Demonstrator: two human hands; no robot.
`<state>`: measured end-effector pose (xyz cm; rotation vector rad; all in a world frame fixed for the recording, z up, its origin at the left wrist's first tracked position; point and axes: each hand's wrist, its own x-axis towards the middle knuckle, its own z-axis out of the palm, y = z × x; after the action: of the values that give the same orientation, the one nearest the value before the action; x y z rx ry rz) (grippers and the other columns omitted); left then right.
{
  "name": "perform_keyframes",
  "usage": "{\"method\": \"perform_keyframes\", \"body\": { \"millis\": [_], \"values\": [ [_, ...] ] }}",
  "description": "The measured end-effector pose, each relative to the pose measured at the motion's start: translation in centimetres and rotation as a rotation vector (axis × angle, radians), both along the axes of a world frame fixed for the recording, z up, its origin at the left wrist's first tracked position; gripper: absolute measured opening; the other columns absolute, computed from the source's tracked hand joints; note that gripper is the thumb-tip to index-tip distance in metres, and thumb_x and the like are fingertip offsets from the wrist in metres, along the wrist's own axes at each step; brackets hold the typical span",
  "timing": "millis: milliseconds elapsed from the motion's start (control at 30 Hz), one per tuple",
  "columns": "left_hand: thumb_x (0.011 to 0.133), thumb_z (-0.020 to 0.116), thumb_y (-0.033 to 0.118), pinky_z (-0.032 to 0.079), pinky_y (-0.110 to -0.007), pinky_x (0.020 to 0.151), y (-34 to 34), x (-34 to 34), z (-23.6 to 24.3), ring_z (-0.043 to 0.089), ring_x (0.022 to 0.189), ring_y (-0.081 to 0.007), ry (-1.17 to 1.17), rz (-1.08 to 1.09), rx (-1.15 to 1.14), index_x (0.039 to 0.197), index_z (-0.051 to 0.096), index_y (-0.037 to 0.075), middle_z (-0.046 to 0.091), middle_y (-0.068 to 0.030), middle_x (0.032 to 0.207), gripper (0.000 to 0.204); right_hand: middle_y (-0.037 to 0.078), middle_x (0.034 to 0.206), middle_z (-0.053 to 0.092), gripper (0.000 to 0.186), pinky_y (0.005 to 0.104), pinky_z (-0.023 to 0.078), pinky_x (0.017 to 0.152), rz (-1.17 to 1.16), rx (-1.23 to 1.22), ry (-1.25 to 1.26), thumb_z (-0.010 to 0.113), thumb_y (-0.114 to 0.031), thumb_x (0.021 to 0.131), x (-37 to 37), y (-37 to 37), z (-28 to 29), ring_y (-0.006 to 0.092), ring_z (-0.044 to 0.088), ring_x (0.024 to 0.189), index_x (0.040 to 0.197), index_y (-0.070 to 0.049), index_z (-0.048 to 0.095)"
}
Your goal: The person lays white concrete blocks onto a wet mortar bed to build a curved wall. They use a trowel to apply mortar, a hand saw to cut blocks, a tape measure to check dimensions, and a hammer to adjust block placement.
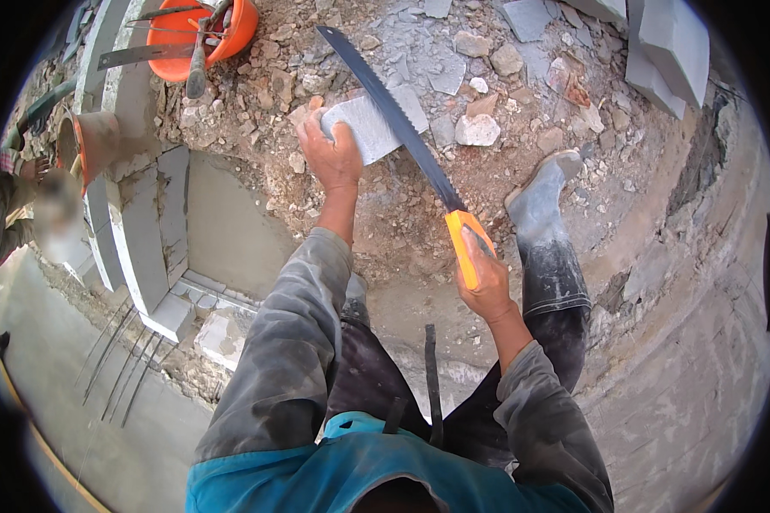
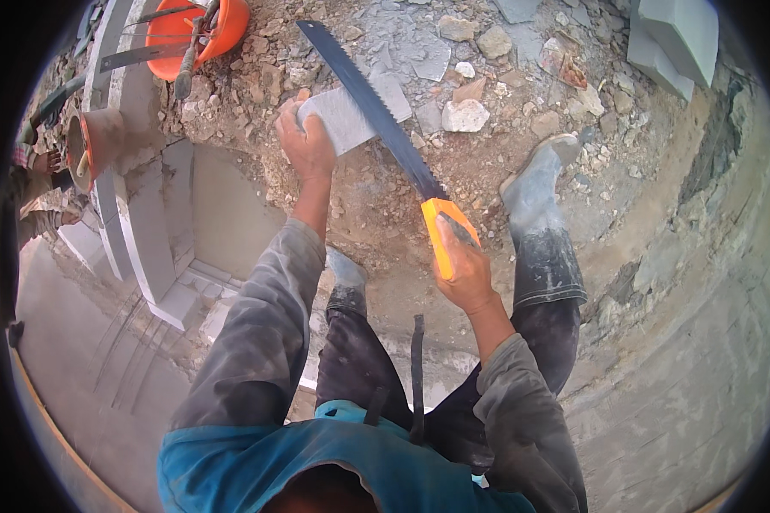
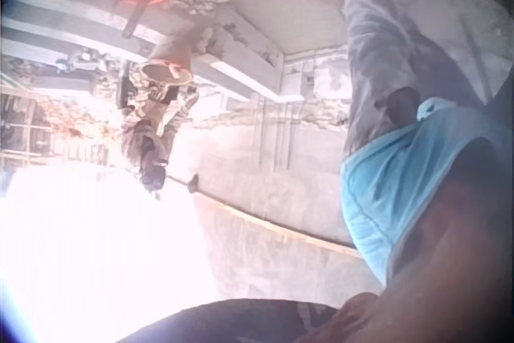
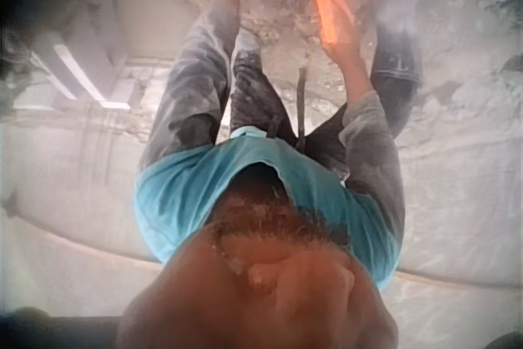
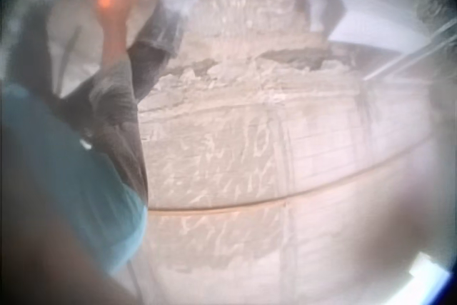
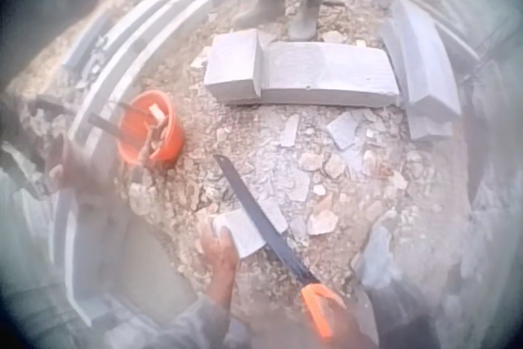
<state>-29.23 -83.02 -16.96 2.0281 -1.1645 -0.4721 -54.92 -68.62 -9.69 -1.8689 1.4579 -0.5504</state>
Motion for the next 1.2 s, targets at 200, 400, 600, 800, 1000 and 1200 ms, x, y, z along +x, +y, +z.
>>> {"method": "perform_keyframes", "body": {
  "millis": [200,400,600,800,1000,1200],
  "values": [
    [0.082,0.051,0.02,0.041,-0.046,0.096,0.4,-1.0,0.0,0.053,0.105,-0.0394,0.074,0.025,-0.003,0.114,0.057,-0.003,0.053,-0.0217,0.113,0.04,0.016,0.086,0.069,0.072,0.0421,0.055,0.068,-0.047,0.003,-0.003,0.07,-0.001,0.076,-0.1,-2.6,-4.0,0.0331,0.068,0.075,0.142,-0.007,0.044],
    [0.082,0.05,0.019,0.041,-0.046,0.096,0.8,-1.2,-0.5,0.053,0.104,-0.0401,0.088,0.013,-0.035,0.115,0.056,-0.004,0.053,-0.0227,0.112,0.04,0.017,0.091,0.07,0.07,0.0408,0.055,0.072,-0.005,-0.019,0.102,0.07,-0.002,0.076,-0.2,-4.6,-7.2,0.0324,0.069,0.078,0.141,-0.006,0.045],
    [0.082,0.051,0.02,0.04,-0.046,0.097,1.3,-0.2,-1.1,0.052,0.107,-0.0398,0.077,0.04,-0.034,0.115,0.056,-0.002,0.053,-0.0221,0.114,0.04,0.019,0.101,0.07,0.067,0.0401,0.056,0.076,-0.047,-0.081,0.042,0.07,0.0,0.076,1.1,0.9,-3.4,0.0337,0.07,0.084,0.139,-0.001,0.047],
    [0.082,0.053,0.024,0.041,-0.048,0.094,-0.2,-2.1,0.2,0.05,0.109,-0.0379,0.023,0.089,0.013,0.115,0.057,0.002,0.052,-0.0188,0.115,0.039,0.019,0.107,0.069,0.065,0.0383,0.057,0.075,-0.042,0.013,-0.014,0.068,0.002,0.077,2.3,1.4,2.4,0.0329,0.07,0.085,0.138,-0.001,0.048],
    [0.084,0.054,0.022,0.041,-0.045,0.095,-1.3,-3.5,1.5,0.054,0.107,-0.0368,-0.075,0.11,0.118,0.118,0.058,0.002,0.056,-0.0172,0.118,0.04,0.02,0.114,0.067,0.064,0.0388,0.057,0.076,-0.048,0.075,0.022,0.066,-0.001,0.08,0.8,-3.7,-0.7,0.0342,0.069,0.09,0.14,-0.004,0.046],
    [0.084,0.053,0.024,0.04,-0.046,0.096,-0.1,-2.9,1.3,0.052,0.11,-0.0374,-0.016,0.136,0.126,0.119,0.058,0.0,0.054,-0.0185,0.115,0.042,0.018,0.118,0.065,0.063,0.0399,0.058,0.079,-0.053,0.09,0.016,0.066,-0.003,0.081,0.2,-0.3,-1.8,0.0354,0.068,0.095,0.14,-0.007,0.046]
  ]
}}
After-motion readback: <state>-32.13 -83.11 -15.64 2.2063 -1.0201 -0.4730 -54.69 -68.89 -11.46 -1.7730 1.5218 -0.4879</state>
